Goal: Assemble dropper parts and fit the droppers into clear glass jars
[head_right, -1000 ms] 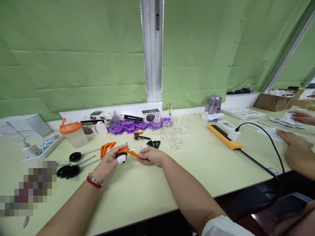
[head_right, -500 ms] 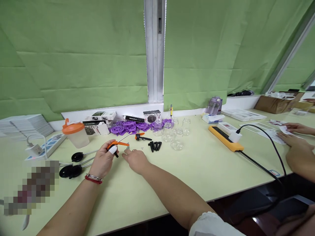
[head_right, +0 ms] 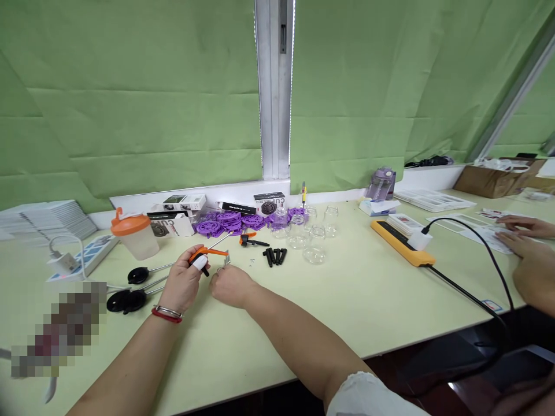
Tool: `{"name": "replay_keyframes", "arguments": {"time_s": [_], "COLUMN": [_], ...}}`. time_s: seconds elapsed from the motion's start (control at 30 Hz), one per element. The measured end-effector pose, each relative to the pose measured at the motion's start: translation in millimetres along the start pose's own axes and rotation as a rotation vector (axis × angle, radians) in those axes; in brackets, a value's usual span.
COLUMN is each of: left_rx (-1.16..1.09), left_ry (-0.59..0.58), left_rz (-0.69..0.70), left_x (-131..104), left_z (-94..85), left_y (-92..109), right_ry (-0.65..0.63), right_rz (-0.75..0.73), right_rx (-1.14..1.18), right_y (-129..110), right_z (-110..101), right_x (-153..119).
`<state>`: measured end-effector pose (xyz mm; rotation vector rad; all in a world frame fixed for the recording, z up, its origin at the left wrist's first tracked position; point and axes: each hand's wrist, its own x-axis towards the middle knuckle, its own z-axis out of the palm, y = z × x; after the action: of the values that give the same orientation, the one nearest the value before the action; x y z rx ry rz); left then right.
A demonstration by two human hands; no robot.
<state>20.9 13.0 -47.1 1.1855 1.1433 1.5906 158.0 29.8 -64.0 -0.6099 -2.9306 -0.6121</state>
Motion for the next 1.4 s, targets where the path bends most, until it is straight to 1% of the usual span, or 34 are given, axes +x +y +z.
{"name": "replay_keyframes", "arguments": {"time_s": [0.07,0.17,0.23,0.43,0.53,0.83,1.0,1.23,1.3,1.4], "left_rx": [-0.006,-0.011,-0.001,0.031,0.024,0.033,0.059,0.083,0.090,0.119], "left_ry": [0.001,-0.001,-0.004,-0.002,0.006,-0.013,-0.043,-0.055,-0.057,-0.065], "left_rz": [0.000,0.000,0.003,0.004,0.000,-0.026,-0.019,-0.009,-0.005,-0.007], "left_x": [-0.1,0.1,0.2,-0.4,-0.8,-0.1,0.9,0.4,-0.2,-1.9], "left_z": [0.1,-0.6,-0.9,0.2,0.5,-1.3,-2.4,-3.1,-2.5,-0.8], "left_y": [0.3,-0.7,-1.3,0.7,1.4,-4.0,-7.6,-9.9,-10.2,-8.9], "right_ry": [0.005,-0.036,-0.056,-0.034,-0.021,-0.015,0.001,0.006,0.038,0.155], "right_rz": [0.036,0.111,0.128,0.045,0.013,-0.065,-0.133,-0.196,-0.207,-0.224], "right_rx": [-0.002,0.018,0.036,0.044,0.034,-0.001,-0.002,0.038,0.048,0.041], "right_y": [0.0,0.2,0.5,1.6,1.5,-2.7,-6.3,-17.0,-21.1,-24.5], "right_z": [-0.7,-0.9,0.3,6.5,6.3,-4.8,-7.5,-19.3,-22.6,-23.5], "right_x": [0.6,2.5,3.4,-0.3,-3.6,-10.1,-13.3,-16.1,-16.7,-18.1]}}
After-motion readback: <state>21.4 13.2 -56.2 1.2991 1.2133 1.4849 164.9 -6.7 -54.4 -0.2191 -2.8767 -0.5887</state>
